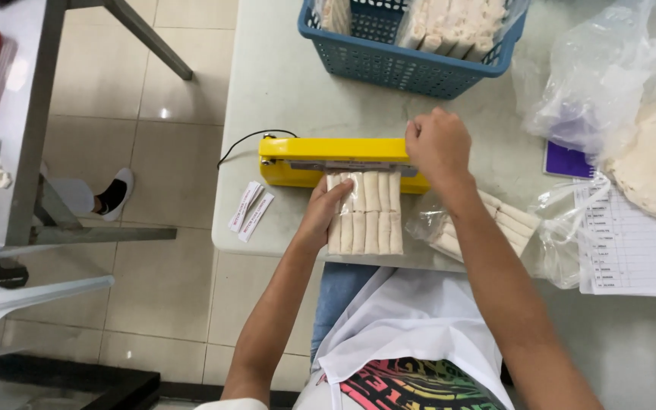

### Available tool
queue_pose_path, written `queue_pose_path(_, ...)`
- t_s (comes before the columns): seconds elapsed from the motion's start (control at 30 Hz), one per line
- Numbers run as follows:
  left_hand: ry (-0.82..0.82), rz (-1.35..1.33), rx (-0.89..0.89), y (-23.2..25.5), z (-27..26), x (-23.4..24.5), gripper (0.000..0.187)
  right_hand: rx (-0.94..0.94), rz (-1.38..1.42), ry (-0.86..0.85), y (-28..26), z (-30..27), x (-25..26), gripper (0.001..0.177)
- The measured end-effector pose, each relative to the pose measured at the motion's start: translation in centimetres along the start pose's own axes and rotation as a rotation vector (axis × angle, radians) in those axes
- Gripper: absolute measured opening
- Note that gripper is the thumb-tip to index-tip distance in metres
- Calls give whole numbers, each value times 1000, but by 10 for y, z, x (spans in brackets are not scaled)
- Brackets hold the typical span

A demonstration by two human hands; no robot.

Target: Packing bundles of food sticks into plastic bags and sealing them using a manual heat sealer.

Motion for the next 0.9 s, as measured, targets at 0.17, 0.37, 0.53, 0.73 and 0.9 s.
queue_pose_path(0.17, 2, -13, -51, -17, 17, 4, 52, -92, -53, 97, 3, -9, -28, 27)
queue_pose_path(0.37, 29, -21, -55, -15, 6, 0, 53, -48, -80, 324, -3, -18, -20, 24)
queue_pose_path(0.53, 35, -8, -24, -15, 9, 1, 54, -28, -107, 415, -5, -21, -22, 24)
queue_pose_path(0.73, 35, 36, -48, -17, 19, 7, 50, 1, -121, 465, -6, -20, -20, 24)
queue_pose_path(0.9, 38, 57, -65, -8, 10, 4, 46, 3, 169, 407, 14, -13, -24, 23)
Point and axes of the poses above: each hand's wrist, its own z-axis towards the middle knuckle, its own x-axis out of the back of the hand, y = z × x, the point moved 1 cm from there along z, towards the middle knuckle, and after that the axes turned 5 degrees about x, right-handed, at the moved point
